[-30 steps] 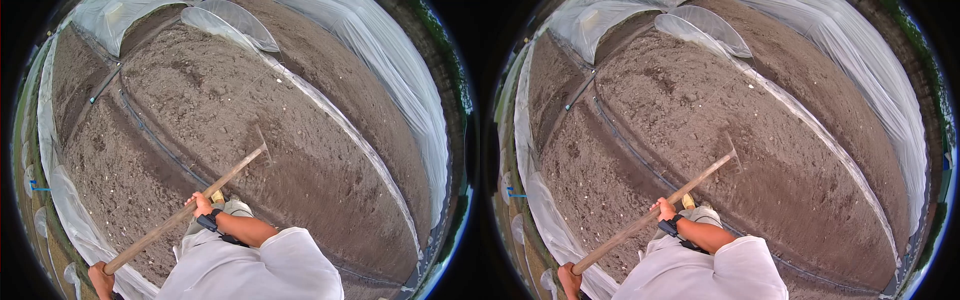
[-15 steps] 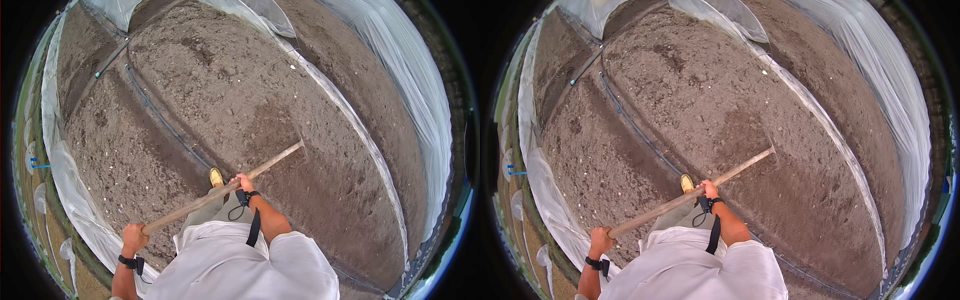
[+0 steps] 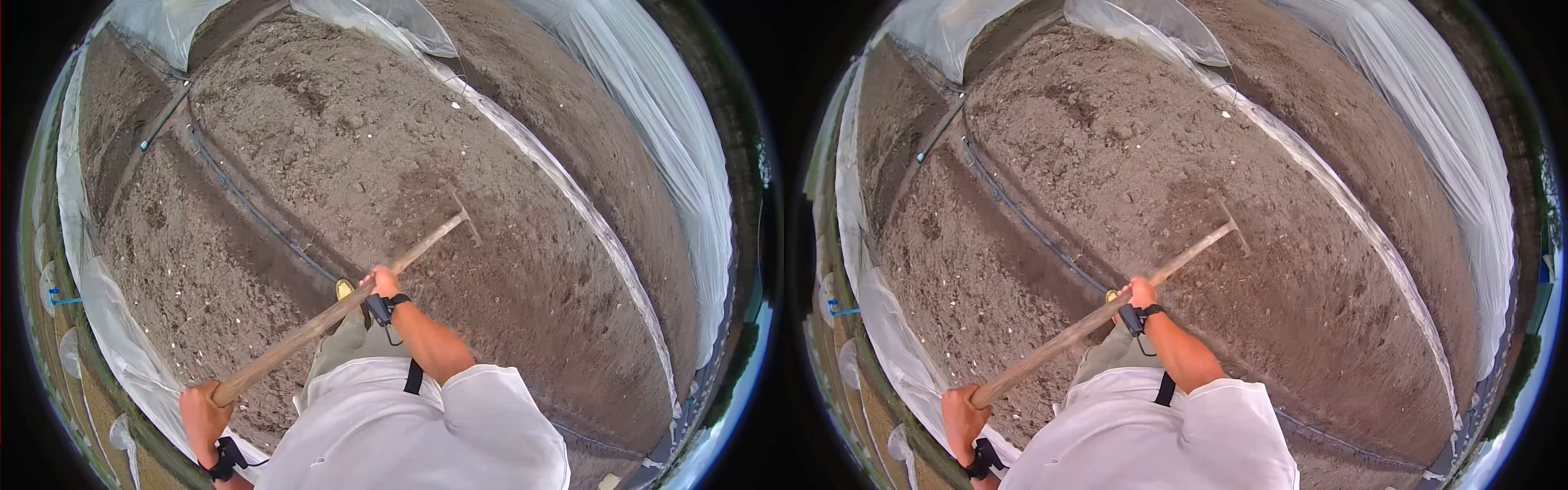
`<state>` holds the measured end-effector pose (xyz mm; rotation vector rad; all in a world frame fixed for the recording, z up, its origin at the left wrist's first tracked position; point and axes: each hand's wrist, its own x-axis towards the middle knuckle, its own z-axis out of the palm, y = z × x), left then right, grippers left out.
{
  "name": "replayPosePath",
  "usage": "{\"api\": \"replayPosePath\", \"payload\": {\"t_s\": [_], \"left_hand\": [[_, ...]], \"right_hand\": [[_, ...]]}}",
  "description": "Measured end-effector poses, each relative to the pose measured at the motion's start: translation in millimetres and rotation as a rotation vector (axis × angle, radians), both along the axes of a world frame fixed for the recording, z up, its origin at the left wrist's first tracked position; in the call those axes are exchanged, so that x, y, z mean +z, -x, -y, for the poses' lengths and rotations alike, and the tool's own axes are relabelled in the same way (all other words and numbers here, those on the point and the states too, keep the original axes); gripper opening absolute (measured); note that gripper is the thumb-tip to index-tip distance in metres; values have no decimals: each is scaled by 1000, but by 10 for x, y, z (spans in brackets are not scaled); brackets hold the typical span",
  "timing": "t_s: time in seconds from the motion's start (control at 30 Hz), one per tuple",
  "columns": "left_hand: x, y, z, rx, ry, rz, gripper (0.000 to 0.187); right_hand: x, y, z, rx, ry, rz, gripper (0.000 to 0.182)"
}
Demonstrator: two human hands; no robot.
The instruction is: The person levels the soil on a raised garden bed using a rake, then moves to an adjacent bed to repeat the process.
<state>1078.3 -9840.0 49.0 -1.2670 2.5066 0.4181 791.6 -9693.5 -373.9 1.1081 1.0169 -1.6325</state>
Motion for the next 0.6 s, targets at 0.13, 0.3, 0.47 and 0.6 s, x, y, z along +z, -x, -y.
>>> {"api": "replayPosePath", "payload": {"t_s": [0.13,0.3,0.47,0.6], "left_hand": [[1020,-365,262,120,141,46,22],[1187,321,521,-87,41,142,25],[-384,1251,60,-602,-148,115,22],[-1141,1758,-708,-915,-352,5,18]], "right_hand": [[1044,-693,1092,31,163,160,12],[1028,-569,488,-147,173,188,12],[-47,-49,-1953,-397,81,-68,18],[-231,-32,-3817,-348,-360,-78,17]]}}
